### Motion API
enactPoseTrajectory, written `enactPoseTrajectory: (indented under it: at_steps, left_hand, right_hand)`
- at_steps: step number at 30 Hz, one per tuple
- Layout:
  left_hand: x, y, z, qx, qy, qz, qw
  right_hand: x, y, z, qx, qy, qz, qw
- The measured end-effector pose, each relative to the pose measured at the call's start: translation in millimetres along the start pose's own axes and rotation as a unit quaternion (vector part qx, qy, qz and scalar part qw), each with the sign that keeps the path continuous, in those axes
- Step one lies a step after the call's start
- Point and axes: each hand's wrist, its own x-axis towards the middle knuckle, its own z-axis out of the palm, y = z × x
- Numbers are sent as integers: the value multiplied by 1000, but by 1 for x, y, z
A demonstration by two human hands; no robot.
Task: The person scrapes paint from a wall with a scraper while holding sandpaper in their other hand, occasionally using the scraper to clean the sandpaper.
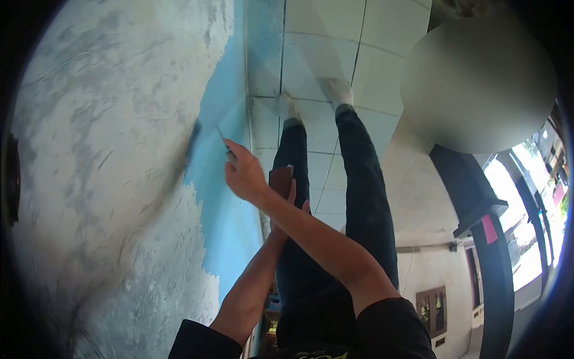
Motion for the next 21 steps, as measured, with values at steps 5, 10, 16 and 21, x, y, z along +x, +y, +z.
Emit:
enactPoseTrajectory:
  at_steps: [5,10,16,21]
  left_hand:
    - [28,-6,-1,-28,-9,32,999]
    - [29,-8,-5,-75,-1,-9,997]
    - [31,-19,0,-34,11,33,999]
    - [39,-13,-7,-40,-29,7,999]
  right_hand:
    - [20,6,48,-7,93,-142,985]
    - [53,3,59,-12,151,-97,984]
    - [52,-9,43,-4,124,-76,989]
    - [50,-5,44,-15,131,-73,989]
